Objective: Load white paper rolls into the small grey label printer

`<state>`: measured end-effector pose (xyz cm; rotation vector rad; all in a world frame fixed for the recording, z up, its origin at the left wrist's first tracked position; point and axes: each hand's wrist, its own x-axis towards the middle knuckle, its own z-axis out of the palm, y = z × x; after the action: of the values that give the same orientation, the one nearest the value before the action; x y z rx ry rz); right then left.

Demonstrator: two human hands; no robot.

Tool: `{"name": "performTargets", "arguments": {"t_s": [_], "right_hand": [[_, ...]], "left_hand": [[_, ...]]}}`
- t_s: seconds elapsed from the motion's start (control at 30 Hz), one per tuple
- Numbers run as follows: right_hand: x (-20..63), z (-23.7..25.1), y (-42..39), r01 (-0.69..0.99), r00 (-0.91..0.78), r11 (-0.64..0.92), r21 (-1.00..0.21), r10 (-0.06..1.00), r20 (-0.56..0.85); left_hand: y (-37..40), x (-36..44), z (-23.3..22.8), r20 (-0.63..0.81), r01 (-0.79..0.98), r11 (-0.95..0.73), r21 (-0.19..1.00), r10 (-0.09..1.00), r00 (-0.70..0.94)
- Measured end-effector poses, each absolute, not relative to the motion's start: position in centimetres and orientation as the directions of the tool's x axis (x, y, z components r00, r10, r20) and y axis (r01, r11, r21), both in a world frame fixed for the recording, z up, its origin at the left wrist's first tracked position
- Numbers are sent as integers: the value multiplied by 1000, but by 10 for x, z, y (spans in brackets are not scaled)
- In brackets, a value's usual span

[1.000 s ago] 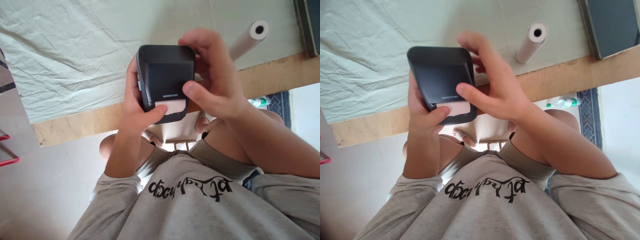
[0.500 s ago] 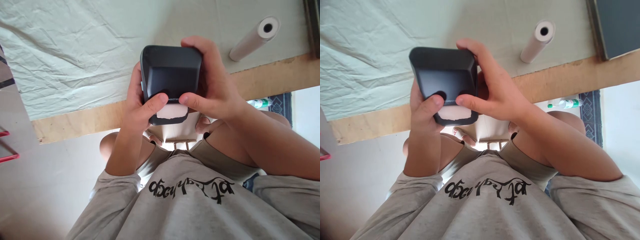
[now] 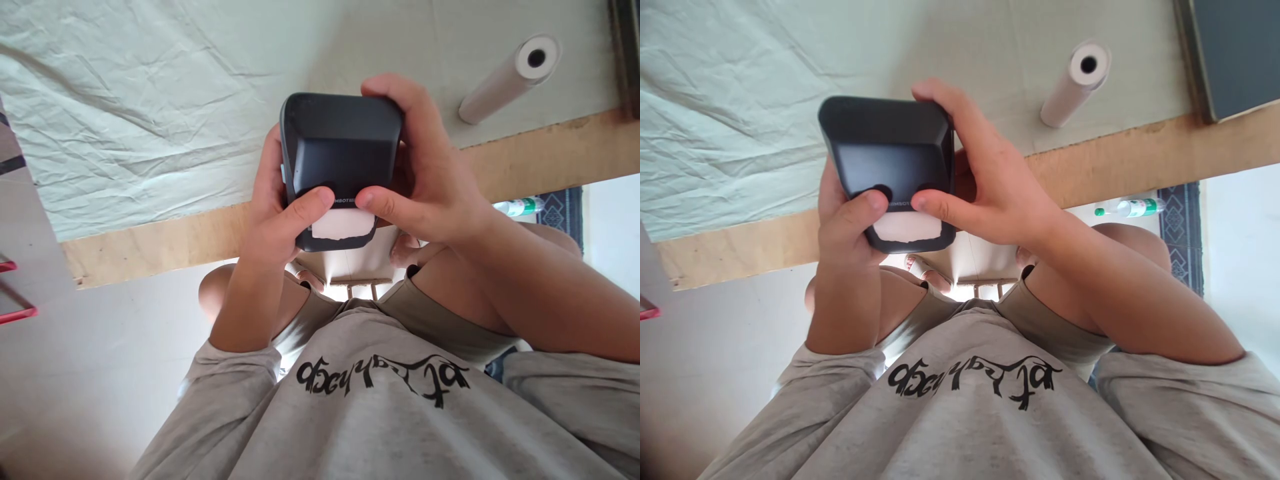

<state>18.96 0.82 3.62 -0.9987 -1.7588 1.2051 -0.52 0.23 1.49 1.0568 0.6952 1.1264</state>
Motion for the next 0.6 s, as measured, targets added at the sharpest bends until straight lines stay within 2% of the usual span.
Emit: {"name": "performTargets", "arguments": {"t_s": [0.23, 0.4, 0.53, 0.6], "right_hand": [[195, 21, 8, 113, -388, 215, -970, 908, 156], [196, 22, 9, 129, -378, 217, -968, 913, 154], [195, 26, 9, 173, -371, 217, -961, 918, 141], [195, 27, 9, 197, -373, 217, -956, 918, 131]], "left_hand": [[3, -6, 9, 72, -310, 20, 950, 957, 281], [4, -7, 12, 136, -374, -8, 927, 938, 318], [3, -3, 28, -28, -417, 164, 894, 949, 314], [3, -1, 34, -26, -464, 155, 872, 962, 272]]}}
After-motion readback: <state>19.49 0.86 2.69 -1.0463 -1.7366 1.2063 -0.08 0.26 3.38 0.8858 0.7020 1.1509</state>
